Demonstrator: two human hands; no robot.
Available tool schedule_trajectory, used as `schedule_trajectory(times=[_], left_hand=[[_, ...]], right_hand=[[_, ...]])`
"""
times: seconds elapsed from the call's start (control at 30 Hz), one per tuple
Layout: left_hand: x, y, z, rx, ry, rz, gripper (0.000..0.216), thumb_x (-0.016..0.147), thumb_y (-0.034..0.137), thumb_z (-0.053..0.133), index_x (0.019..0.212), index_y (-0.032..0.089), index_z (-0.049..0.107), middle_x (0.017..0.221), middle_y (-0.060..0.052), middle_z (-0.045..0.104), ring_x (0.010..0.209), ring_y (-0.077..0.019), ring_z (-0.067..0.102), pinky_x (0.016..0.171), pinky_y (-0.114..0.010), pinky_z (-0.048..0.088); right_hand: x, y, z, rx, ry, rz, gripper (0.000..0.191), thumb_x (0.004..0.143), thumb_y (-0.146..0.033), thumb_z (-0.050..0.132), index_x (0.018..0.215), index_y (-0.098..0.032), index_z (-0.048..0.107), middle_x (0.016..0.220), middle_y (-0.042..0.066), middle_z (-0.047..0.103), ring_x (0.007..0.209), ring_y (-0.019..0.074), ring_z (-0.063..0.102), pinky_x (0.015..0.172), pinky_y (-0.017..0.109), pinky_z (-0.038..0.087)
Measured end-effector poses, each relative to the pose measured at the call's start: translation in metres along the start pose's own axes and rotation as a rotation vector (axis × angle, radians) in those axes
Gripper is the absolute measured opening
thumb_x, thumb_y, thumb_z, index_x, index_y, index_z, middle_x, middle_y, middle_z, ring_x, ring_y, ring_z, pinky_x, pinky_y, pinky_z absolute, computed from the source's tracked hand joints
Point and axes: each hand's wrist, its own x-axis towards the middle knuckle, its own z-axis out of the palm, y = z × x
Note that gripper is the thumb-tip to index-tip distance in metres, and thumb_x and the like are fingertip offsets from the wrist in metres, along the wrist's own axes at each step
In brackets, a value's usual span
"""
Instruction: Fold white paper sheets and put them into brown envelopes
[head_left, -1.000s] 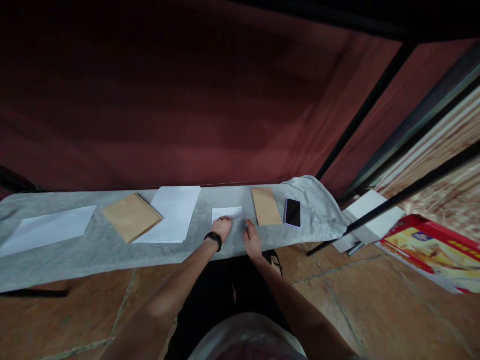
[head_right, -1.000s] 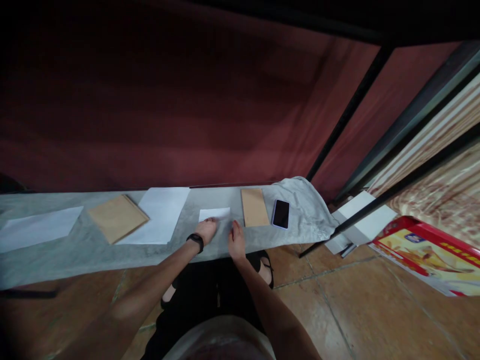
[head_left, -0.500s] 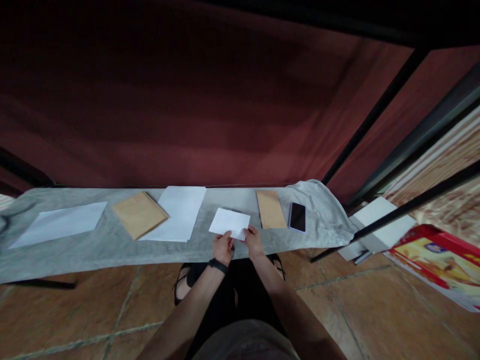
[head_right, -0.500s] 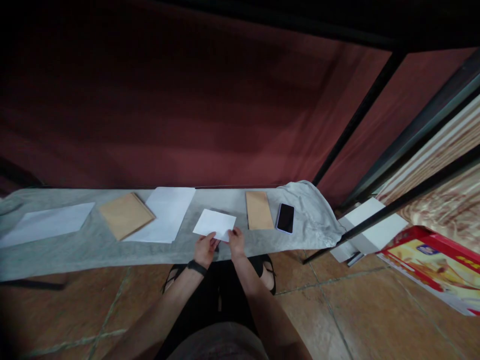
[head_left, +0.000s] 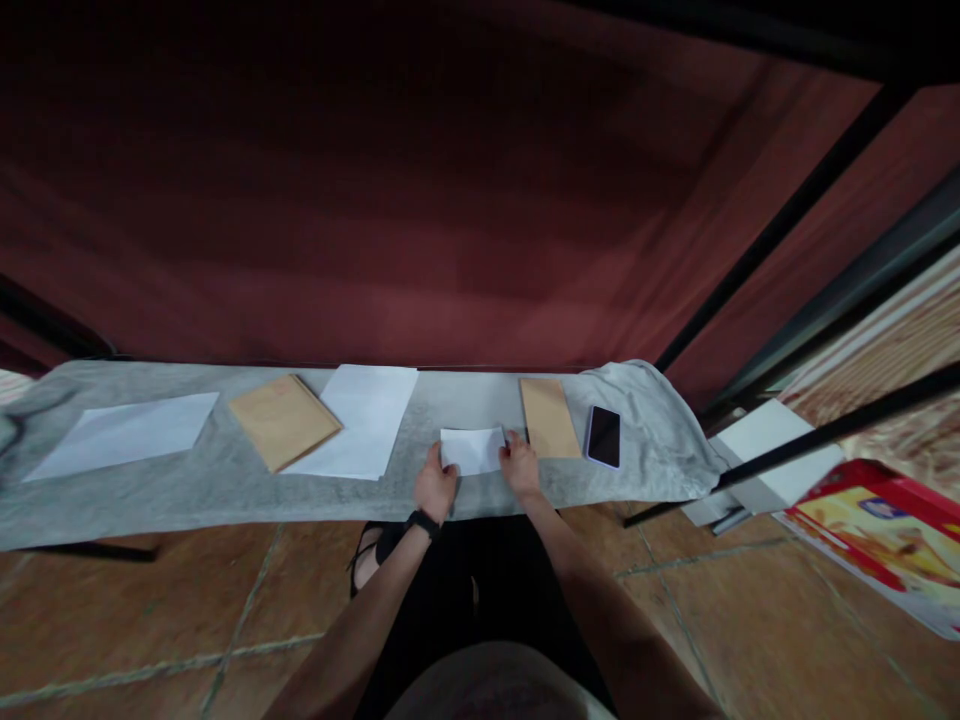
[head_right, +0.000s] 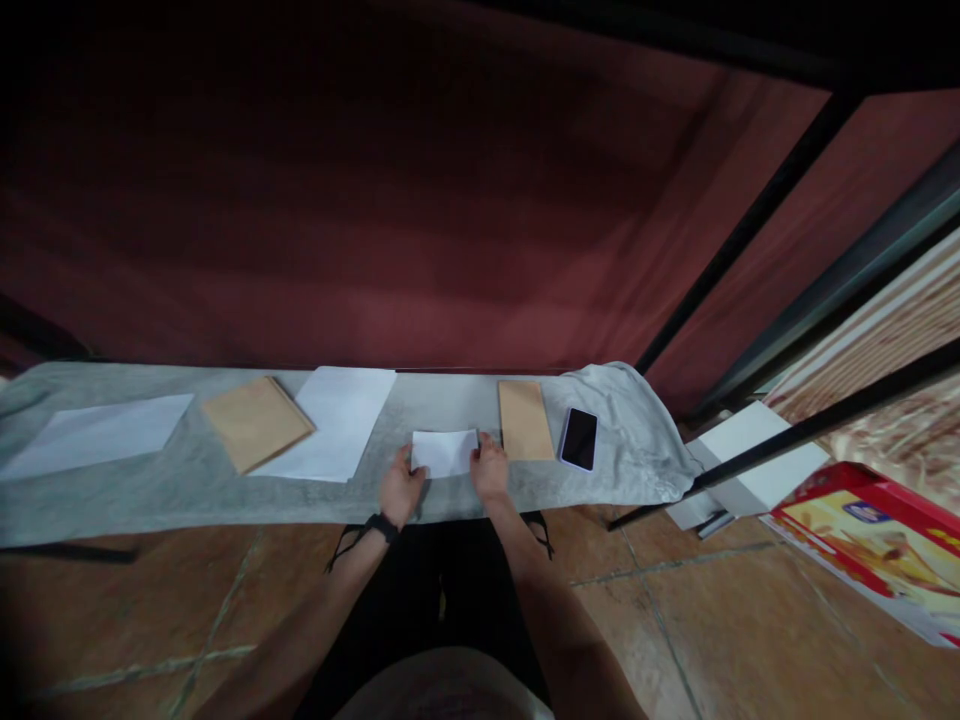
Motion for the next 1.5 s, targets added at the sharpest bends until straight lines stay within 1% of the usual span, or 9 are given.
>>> schedule_trajectory(times=[0.23, 0.37, 0.53, 0.73, 0.8, 0.9, 1.17, 1.33, 1.5], left_hand=[[0.0, 0.004, -0.004, 0.303, -0.072, 0.028, 0.046, 0.09, 0.024, 0.052, 0.136, 0.021, 0.058, 0.112, -0.015, 0.075, 0.096, -0.0309, 0.072, 0.083, -0.041, 0.055], [0.005, 0.008, -0.008, 0.292, -0.077, 0.037, 0.043, 0.092, 0.022, 0.051, 0.134, 0.02, 0.06, 0.119, -0.016, 0.072, 0.102, -0.0301, 0.071, 0.084, -0.039, 0.054], [0.004, 0.008, -0.014, 0.326, -0.149, -0.002, 0.041, 0.093, 0.024, 0.05, 0.133, 0.02, 0.06, 0.112, -0.016, 0.073, 0.102, -0.0312, 0.07, 0.085, -0.041, 0.054], [0.001, 0.01, 0.012, 0.406, 0.017, 0.399, 0.049, 0.099, 0.03, 0.037, 0.143, 0.014, 0.05, 0.151, -0.019, 0.048, 0.141, -0.0316, 0.042, 0.116, -0.049, 0.034], [0.005, 0.013, 0.028, 0.356, -0.115, 0.534, 0.053, 0.101, 0.032, 0.031, 0.15, 0.014, 0.041, 0.158, -0.014, 0.041, 0.148, -0.0259, 0.033, 0.121, -0.045, 0.027], [0.011, 0.012, 0.045, 0.364, -0.232, 0.533, 0.057, 0.103, 0.037, 0.025, 0.155, 0.016, 0.033, 0.16, -0.01, 0.039, 0.151, -0.0212, 0.029, 0.124, -0.042, 0.022], [0.014, -0.004, 0.041, 0.536, -0.169, 0.565, 0.06, 0.103, 0.041, 0.027, 0.156, 0.013, 0.033, 0.165, -0.012, 0.028, 0.154, -0.0249, 0.018, 0.126, -0.046, 0.017], [0.011, 0.006, 0.05, 0.483, -0.348, 0.855, 0.054, 0.105, 0.037, 0.023, 0.154, 0.022, 0.037, 0.162, -0.003, 0.035, 0.152, -0.0181, 0.025, 0.126, -0.041, 0.018], [0.028, 0.017, 0.057, 0.479, -0.405, 0.903, 0.055, 0.105, 0.042, 0.023, 0.154, 0.02, 0.037, 0.162, -0.004, 0.036, 0.152, -0.0181, 0.027, 0.126, -0.042, 0.019]], right_hand=[[-0.015, -0.008, 0.01, -0.383, 0.011, -0.185, 0.039, 0.094, -0.015, 0.047, 0.13, -0.016, 0.062, 0.126, 0.015, 0.065, 0.117, 0.0282, 0.058, 0.104, 0.044, 0.044], [-0.017, -0.022, 0.032, -0.323, -0.075, -0.37, 0.042, 0.099, -0.02, 0.043, 0.138, -0.014, 0.057, 0.142, 0.012, 0.058, 0.133, 0.0229, 0.05, 0.113, 0.038, 0.039], [-0.021, -0.023, 0.049, -0.398, -0.096, -0.365, 0.052, 0.103, -0.031, 0.043, 0.148, -0.005, 0.045, 0.156, 0.018, 0.043, 0.145, 0.0275, 0.039, 0.12, 0.044, 0.03], [-0.025, -0.014, 0.051, -0.436, -0.126, -0.412, 0.056, 0.101, -0.026, 0.041, 0.153, -0.007, 0.036, 0.16, 0.018, 0.035, 0.15, 0.0271, 0.031, 0.122, 0.048, 0.027], [-0.025, -0.012, 0.05, -0.447, -0.151, -0.432, 0.057, 0.099, -0.021, 0.042, 0.154, -0.007, 0.036, 0.16, 0.017, 0.035, 0.15, 0.0262, 0.031, 0.123, 0.046, 0.026], [-0.025, -0.008, 0.044, -0.436, -0.155, -0.439, 0.059, 0.098, -0.018, 0.042, 0.155, -0.01, 0.034, 0.16, 0.015, 0.037, 0.15, 0.0247, 0.031, 0.124, 0.046, 0.027], [-0.056, 0.023, 0.002, -0.343, -0.089, -0.585, 0.047, 0.104, -0.027, 0.039, 0.149, -0.013, 0.046, 0.153, 0.011, 0.048, 0.144, 0.0226, 0.042, 0.123, 0.046, 0.028], [-0.073, 0.041, -0.01, -0.314, -0.072, -0.617, 0.042, 0.101, -0.023, 0.044, 0.139, -0.012, 0.057, 0.142, 0.013, 0.061, 0.138, 0.0224, 0.05, 0.121, 0.044, 0.033], [-0.073, 0.042, -0.008, -0.304, -0.051, -0.607, 0.041, 0.1, -0.022, 0.046, 0.139, -0.013, 0.058, 0.136, 0.012, 0.065, 0.134, 0.0233, 0.053, 0.12, 0.045, 0.034]])
